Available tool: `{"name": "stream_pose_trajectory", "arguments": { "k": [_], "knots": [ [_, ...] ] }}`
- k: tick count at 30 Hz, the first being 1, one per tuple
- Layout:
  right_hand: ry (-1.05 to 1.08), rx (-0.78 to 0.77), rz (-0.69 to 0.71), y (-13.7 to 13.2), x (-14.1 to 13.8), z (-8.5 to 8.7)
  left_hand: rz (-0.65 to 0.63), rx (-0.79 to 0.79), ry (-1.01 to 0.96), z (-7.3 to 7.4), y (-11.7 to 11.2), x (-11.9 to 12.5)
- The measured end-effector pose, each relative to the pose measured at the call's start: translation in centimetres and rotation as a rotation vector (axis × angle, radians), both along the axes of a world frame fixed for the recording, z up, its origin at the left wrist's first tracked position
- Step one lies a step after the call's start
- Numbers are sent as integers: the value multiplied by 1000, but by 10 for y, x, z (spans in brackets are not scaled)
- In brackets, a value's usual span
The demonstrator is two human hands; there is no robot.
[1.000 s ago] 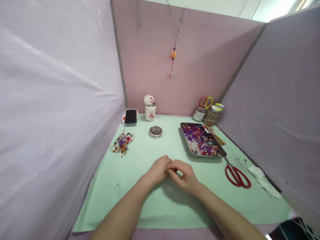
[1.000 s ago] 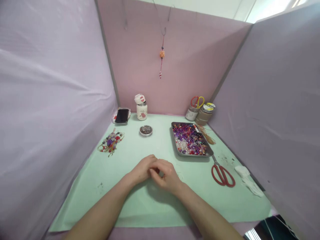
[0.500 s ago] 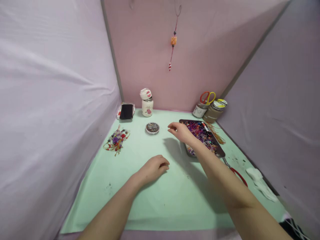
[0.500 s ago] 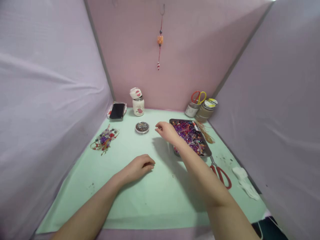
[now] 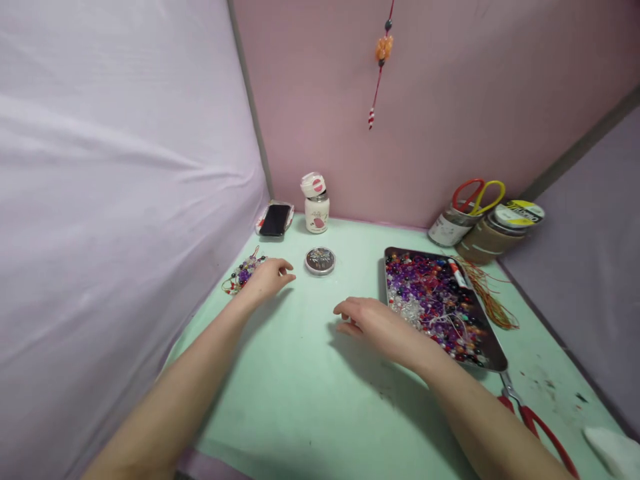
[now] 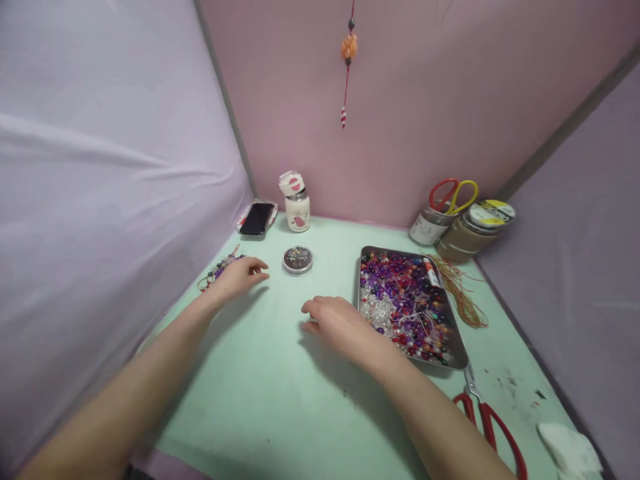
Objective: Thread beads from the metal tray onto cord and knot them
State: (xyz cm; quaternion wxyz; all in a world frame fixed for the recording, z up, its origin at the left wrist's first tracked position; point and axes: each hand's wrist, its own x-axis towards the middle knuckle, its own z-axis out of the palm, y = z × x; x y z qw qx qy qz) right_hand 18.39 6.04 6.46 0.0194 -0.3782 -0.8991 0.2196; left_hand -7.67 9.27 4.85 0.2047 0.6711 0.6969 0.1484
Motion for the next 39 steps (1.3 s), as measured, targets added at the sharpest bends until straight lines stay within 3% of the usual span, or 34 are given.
{"name": "stream_pose_trajectory", "arguments": {
  "k": [4,10,15,19,22,27,39],
  "knots": [
    [-11,8,-5,2,1,-6,129,145,-43,-27,29,33],
    [-55,41,-83,23,14,6,125,180,-54,-39,45,76],
    [-82,236,-276,108,18,7,151,202,-14,-48,49,83],
    [-9,240,-245,180,8,-21,133,196,-34,-51,47,82],
    [-37,211,-226,208,3,-41,140,203,-42,-53,47,82],
    [-61,243,-233,220,10,-54,133,212,-48,-57,48,83],
    [-108,239,-195,213,-6,-56,108,157,-32,-57,50,77]
  ]
}}
